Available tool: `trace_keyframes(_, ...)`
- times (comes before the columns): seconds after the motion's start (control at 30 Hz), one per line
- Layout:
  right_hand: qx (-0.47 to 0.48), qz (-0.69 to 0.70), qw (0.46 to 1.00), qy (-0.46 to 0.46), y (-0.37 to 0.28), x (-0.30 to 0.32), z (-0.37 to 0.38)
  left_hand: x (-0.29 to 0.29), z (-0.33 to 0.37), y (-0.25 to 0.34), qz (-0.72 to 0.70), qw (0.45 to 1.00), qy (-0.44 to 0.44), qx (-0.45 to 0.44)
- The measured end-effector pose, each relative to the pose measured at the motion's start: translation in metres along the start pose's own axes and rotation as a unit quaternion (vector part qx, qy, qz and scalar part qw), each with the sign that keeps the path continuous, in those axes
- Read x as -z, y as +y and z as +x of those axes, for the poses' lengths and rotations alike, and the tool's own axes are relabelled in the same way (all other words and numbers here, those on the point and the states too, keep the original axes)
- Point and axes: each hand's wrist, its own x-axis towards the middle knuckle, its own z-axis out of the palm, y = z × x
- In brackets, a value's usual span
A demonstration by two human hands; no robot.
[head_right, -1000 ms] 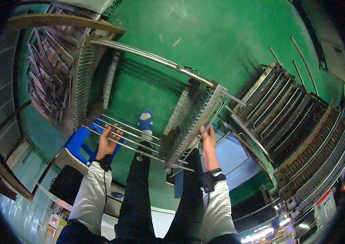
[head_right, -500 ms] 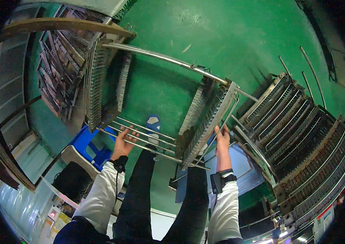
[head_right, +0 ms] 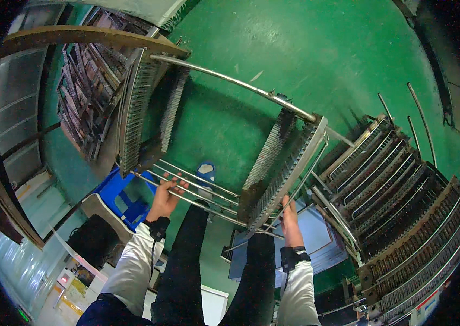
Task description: Assembling and organizing metal rack frames and rods in a fabrication facility.
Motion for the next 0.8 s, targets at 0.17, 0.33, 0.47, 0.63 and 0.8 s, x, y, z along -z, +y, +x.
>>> trace_keyframes(0.17,0.055,-0.060,0.990,0.115,-0.017,0.023,0.012,-0.030,-0.010,-0.023,0.004,1.000,-0.017,0.010)
trace_keyframes(0.33,0.077,-0.185,0.973,0.118,-0.052,0.041,0.012,-0.050,-0.017,-0.048,-0.006,1.000,-0.010,-0.008)
trace_keyframes(0.47,0.073,-0.151,0.978,0.120,-0.051,0.043,0.011,-0.061,-0.025,-0.045,0.000,1.000,-0.011,0.000)
trace_keyframes(0.63,0.160,-0.311,0.928,0.125,-0.029,0.068,0.040,-0.068,-0.033,-0.049,0.026,0.999,0.005,-0.029)
trace_keyframes(0.8,0.130,-0.424,0.889,0.115,-0.041,0.066,0.032,-0.069,-0.047,-0.054,0.028,0.998,0.026,-0.046)
